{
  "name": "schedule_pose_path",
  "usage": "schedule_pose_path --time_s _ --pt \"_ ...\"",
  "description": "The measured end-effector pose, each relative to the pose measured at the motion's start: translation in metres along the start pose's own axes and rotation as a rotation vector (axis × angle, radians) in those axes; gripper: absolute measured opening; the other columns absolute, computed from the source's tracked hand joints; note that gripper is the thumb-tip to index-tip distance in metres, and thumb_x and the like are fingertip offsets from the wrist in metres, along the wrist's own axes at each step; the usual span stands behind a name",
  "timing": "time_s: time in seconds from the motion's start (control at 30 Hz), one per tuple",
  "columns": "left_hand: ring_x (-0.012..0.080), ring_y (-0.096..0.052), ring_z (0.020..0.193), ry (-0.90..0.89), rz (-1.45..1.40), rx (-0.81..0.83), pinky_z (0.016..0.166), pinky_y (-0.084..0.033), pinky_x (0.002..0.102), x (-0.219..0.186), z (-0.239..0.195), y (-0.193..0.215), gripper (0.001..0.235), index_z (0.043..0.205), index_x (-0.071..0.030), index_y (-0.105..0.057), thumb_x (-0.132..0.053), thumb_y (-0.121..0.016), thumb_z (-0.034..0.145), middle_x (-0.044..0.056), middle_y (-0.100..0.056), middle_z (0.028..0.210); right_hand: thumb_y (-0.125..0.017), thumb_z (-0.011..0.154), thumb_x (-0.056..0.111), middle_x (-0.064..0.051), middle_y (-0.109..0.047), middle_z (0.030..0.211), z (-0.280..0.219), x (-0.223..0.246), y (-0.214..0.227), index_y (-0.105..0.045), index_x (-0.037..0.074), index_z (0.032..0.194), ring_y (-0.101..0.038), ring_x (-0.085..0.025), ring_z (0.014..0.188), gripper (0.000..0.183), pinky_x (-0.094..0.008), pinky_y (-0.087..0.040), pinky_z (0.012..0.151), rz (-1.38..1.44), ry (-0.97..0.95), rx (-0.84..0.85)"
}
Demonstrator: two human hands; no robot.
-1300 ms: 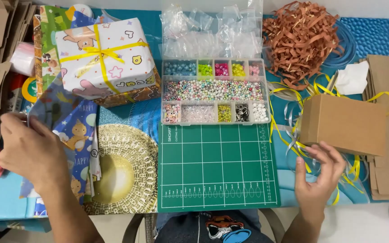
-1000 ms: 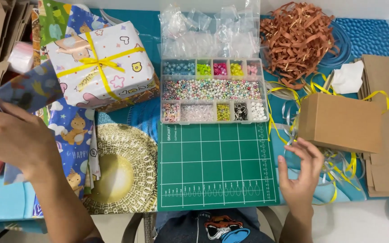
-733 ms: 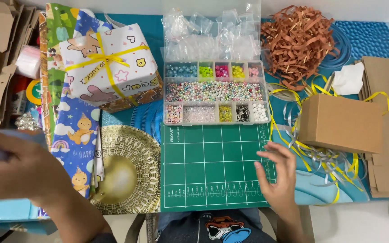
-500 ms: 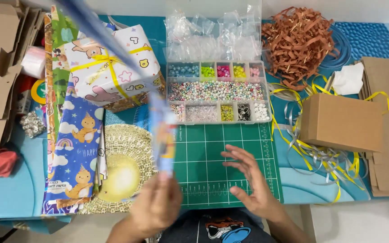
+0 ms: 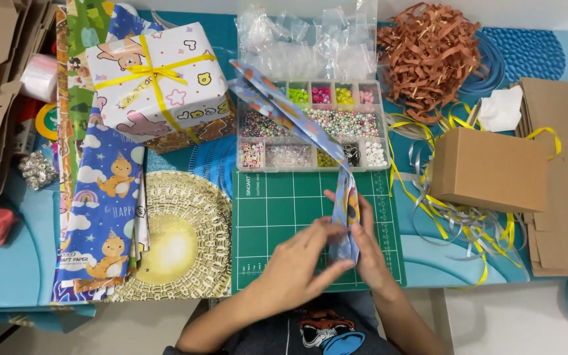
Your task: The person wraps a small cardboard box using patterned wrapping paper and clear tape. They fold the paper around the box, crease the edges, and secure the seams with tape, completing the wrapping process.
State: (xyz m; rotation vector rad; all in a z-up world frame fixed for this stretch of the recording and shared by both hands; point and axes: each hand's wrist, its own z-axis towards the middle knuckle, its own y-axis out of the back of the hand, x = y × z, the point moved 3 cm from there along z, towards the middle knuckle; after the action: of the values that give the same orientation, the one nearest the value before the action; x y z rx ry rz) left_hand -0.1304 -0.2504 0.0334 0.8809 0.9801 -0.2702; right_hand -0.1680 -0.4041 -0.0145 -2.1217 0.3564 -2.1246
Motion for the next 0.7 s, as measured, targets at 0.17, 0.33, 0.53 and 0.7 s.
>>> schedule_pose_path --time_s 0.17,0.33,0.53,0.7 --pt "0.0283 -0.066 0.117 0.146 -0.061 -0.057 0.093 -0.060 0.044 0.007 0.013 0.016 0.065 0.153 -0.006 -0.028 -0.042 -0.050 0.103 0.019 -0.040 0.154 -0.043 0.098 0.051 -0.019 -0.038 0.159 -0.012 -0.023 0.008 -0.016 0.015 0.158 -0.055 -0.034 0.134 0.074 -0.050 -0.052 0.105 -0.062 -0.155 -0.041" --pt "0.0444 -0.053 0.133 0.357 -0.080 0.233 0.092 -0.052 0.061 0.019 0.012 0.000 0.084 0.162 -0.008 -0.005 -0.052 -0.040 0.100 0.021 -0.017 0.170 -0.033 0.100 0.051 -0.013 -0.035 0.164 -0.018 -0.014 0.001 -0.021 0.012 0.159 -0.040 -0.025 0.149 0.071 -0.039 -0.031 0.121 -0.277 -0.235 -0.070" --pt "0.0404 -0.006 0.158 0.318 -0.174 0.380 0.123 -0.024 0.049 0.026 0.007 0.003 0.106 0.158 0.001 0.016 -0.032 -0.065 0.098 0.027 0.008 0.170 -0.032 0.099 0.053 -0.011 -0.044 0.160 -0.014 -0.002 0.003 -0.027 0.015 0.158 -0.047 -0.024 0.146 0.070 -0.038 -0.038 0.117 -0.432 -0.353 -0.064" --pt "0.0433 -0.053 0.132 0.079 0.090 0.535 0.105 -0.044 0.052 0.036 -0.013 0.058 0.065 0.158 -0.003 -0.029 -0.040 -0.044 0.106 0.024 -0.049 0.153 -0.043 0.094 0.048 -0.002 -0.064 0.147 -0.002 0.010 0.023 -0.051 0.019 0.151 -0.063 -0.016 0.127 0.064 -0.030 -0.046 0.104 -0.303 -0.554 -0.304"
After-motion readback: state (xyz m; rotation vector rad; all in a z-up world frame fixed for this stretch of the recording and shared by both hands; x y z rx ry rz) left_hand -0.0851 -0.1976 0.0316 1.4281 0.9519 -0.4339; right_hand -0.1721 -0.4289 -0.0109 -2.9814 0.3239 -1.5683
